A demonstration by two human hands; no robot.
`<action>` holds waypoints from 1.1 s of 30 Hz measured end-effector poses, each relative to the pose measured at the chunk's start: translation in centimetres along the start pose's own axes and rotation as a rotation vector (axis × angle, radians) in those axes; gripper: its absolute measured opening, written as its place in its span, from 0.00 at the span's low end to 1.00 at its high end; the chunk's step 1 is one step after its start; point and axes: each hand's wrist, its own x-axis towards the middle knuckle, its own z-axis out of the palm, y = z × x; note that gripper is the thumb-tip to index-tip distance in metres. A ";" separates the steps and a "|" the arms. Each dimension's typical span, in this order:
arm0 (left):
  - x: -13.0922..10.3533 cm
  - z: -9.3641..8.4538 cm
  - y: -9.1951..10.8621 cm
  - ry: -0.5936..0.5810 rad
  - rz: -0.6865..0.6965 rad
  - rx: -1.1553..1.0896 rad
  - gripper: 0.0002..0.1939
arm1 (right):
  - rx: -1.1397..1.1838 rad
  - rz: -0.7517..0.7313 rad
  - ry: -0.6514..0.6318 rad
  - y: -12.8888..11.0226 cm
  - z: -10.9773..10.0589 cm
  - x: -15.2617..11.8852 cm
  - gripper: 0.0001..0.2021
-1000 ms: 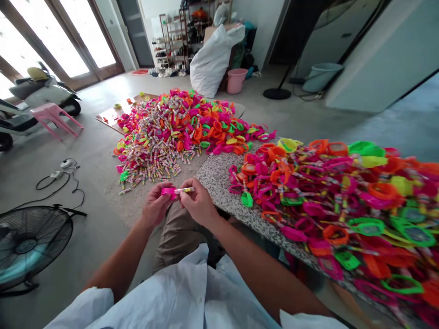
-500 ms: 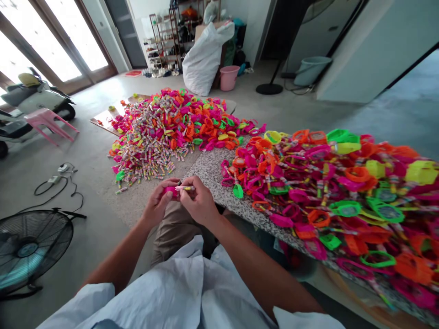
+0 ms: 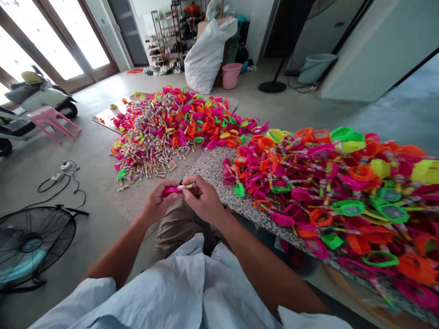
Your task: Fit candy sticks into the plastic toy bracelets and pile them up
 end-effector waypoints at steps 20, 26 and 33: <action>1.8 -1.7 2.2 -0.212 0.116 0.141 0.17 | -0.133 -0.029 -0.150 -0.9 -2.3 0.4 0.07; 2.1 -1.9 2.6 -0.274 0.126 0.175 0.18 | -0.296 -0.175 -0.157 -1.6 -2.8 0.5 0.07; 2.5 -2.2 3.0 -0.357 0.132 0.216 0.16 | -0.380 -0.282 -0.245 -1.9 -3.4 0.6 0.09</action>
